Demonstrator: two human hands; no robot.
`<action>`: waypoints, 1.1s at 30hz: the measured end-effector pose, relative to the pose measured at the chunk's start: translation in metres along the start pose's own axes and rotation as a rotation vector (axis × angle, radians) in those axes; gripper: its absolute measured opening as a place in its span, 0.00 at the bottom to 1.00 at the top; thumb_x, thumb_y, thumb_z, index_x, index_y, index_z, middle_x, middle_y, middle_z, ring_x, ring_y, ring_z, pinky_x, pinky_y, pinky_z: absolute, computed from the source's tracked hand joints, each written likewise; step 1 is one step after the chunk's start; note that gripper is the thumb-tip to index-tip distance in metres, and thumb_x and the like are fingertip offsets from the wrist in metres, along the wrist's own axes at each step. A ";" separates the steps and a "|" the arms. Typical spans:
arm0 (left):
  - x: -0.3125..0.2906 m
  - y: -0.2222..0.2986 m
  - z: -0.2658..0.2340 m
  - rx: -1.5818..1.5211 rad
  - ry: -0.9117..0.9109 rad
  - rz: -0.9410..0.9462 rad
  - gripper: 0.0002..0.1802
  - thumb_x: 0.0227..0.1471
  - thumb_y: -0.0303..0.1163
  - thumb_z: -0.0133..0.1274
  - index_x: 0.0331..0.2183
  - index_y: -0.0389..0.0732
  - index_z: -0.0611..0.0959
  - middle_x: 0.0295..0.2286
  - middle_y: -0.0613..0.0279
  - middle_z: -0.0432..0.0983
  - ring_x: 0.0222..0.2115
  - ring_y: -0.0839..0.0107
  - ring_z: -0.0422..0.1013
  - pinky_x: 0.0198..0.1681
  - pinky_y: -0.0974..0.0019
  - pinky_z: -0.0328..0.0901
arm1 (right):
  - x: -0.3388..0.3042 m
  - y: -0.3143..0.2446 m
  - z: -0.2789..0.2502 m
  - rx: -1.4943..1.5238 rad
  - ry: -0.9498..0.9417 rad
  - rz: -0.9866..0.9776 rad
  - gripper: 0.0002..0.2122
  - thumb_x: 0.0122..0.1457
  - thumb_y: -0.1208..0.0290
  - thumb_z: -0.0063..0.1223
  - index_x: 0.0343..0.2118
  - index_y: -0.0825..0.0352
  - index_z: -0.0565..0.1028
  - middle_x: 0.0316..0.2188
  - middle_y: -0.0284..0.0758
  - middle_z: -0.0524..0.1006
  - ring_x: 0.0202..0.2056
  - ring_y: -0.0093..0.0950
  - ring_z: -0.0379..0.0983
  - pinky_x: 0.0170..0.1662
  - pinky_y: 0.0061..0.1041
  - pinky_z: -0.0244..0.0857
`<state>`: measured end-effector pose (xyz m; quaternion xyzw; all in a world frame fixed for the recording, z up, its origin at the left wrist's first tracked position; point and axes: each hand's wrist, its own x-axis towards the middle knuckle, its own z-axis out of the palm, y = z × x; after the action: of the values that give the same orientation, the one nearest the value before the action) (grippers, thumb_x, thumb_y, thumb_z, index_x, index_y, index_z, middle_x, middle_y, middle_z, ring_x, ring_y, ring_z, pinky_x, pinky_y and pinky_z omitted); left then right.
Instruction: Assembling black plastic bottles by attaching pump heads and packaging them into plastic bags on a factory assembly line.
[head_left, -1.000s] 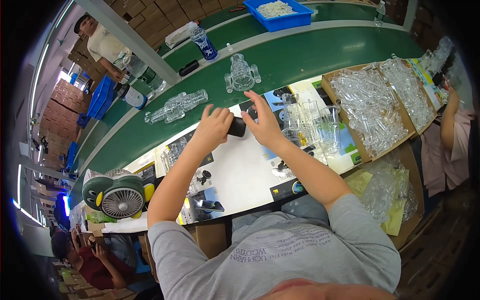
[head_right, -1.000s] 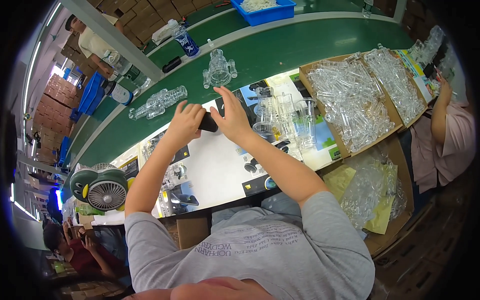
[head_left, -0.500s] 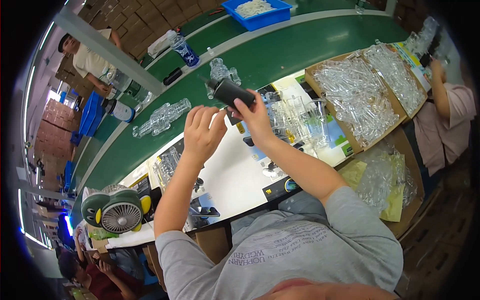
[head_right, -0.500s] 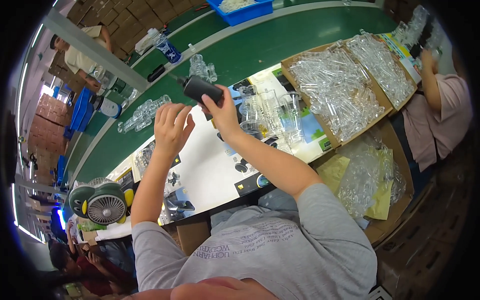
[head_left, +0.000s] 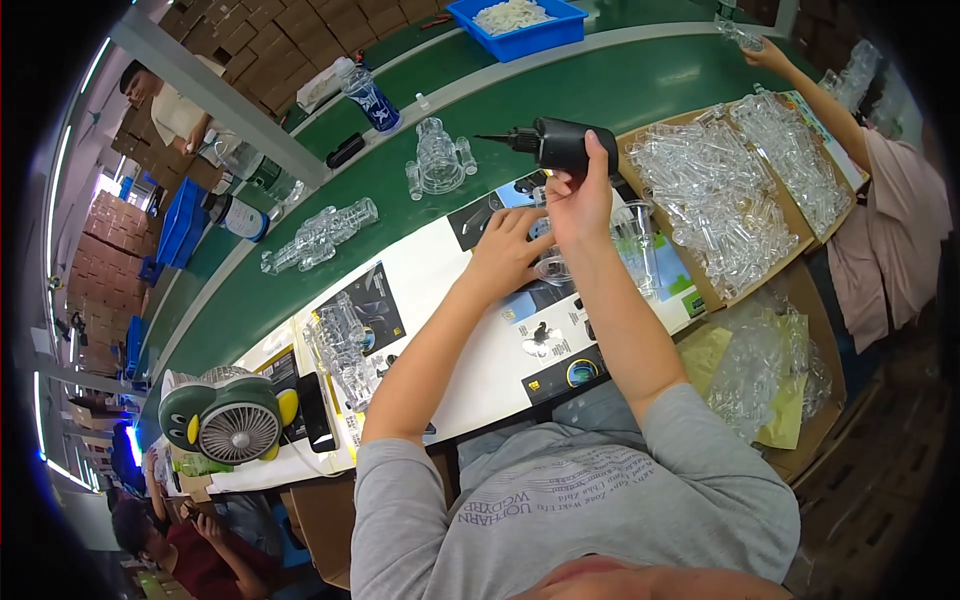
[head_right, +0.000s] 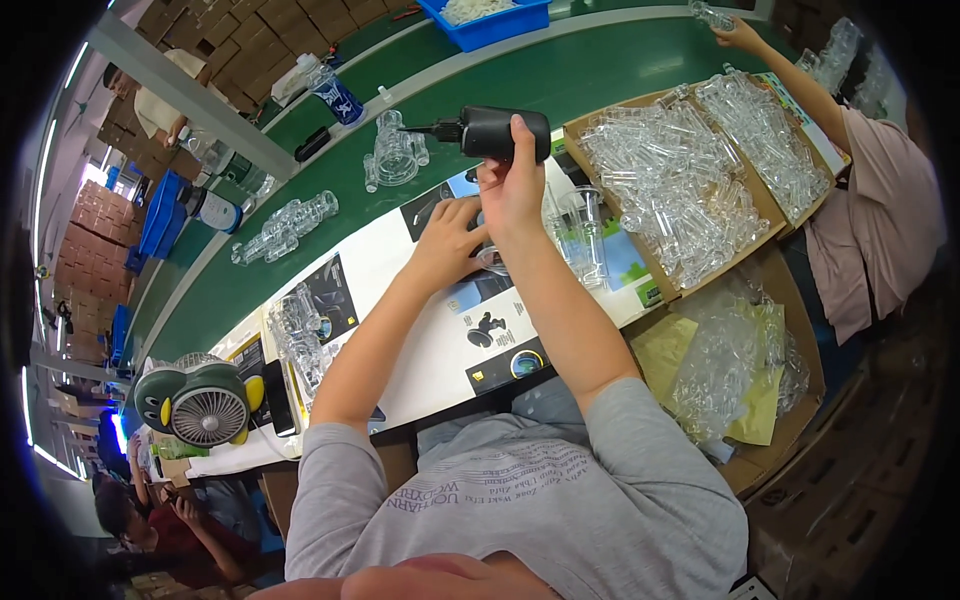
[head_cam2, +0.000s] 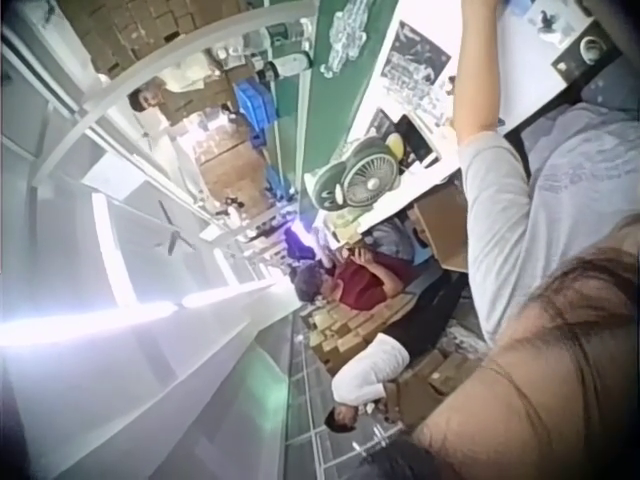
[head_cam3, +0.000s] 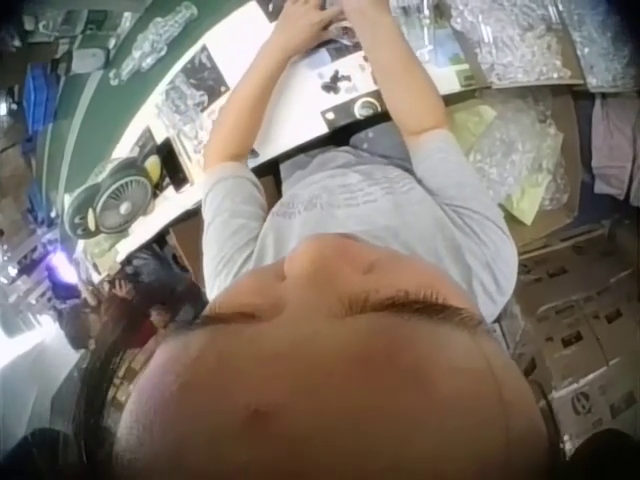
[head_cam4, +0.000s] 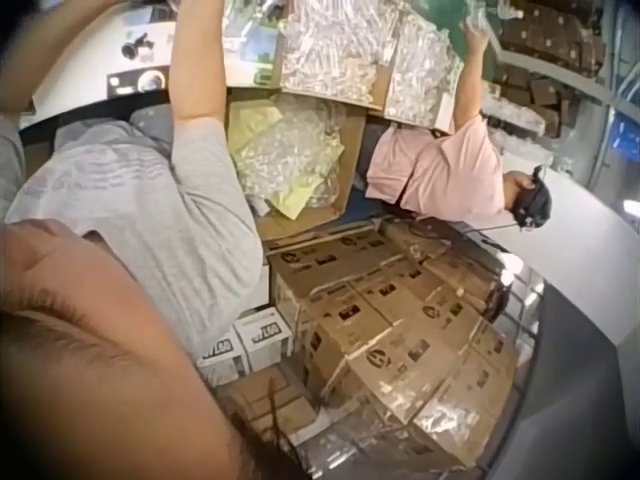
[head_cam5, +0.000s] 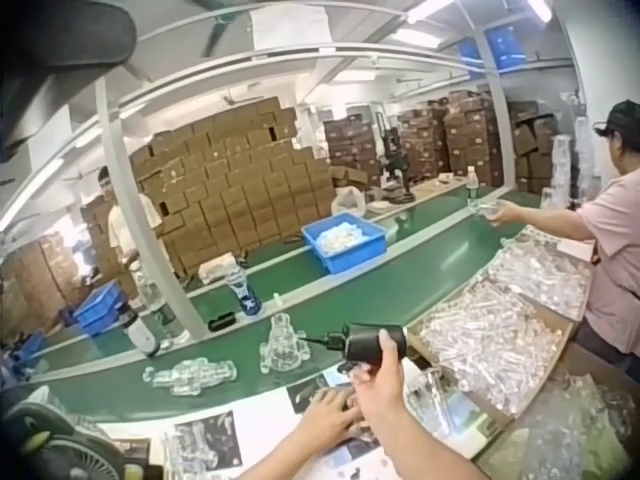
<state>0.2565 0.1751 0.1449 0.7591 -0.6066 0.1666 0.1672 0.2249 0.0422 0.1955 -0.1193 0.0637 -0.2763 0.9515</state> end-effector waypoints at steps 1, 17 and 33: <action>-0.002 0.000 0.002 0.006 0.001 -0.004 0.20 0.36 0.29 0.58 0.37 0.48 0.77 0.44 0.57 0.68 0.47 0.61 0.64 0.50 0.56 0.57 | -0.001 -0.001 0.002 0.005 -0.006 0.015 0.09 0.54 0.64 0.56 0.32 0.61 0.70 0.23 0.28 0.70 0.17 0.14 0.61 0.14 0.09 0.51; -0.113 0.001 -0.041 -0.397 0.440 -0.798 0.25 0.39 0.25 0.58 0.43 0.38 0.73 0.41 0.54 0.70 0.44 0.64 0.67 0.49 0.62 0.60 | -0.034 0.013 0.011 -0.377 -0.123 0.094 0.16 0.52 0.60 0.52 0.42 0.63 0.73 0.34 0.29 0.72 0.32 0.15 0.68 0.34 0.13 0.64; -0.120 -0.006 -0.050 -0.607 0.779 -0.910 0.31 0.38 0.21 0.57 0.47 0.37 0.66 0.40 0.57 0.71 0.43 0.67 0.68 0.48 0.66 0.61 | -0.065 0.052 -0.003 -0.713 -0.366 -0.006 0.15 0.51 0.72 0.53 0.42 0.65 0.69 0.37 0.32 0.69 0.36 0.20 0.69 0.39 0.19 0.66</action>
<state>0.2352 0.3027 0.1343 0.7429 -0.1413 0.1633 0.6337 0.1965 0.1191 0.1826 -0.4894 -0.0152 -0.2139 0.8453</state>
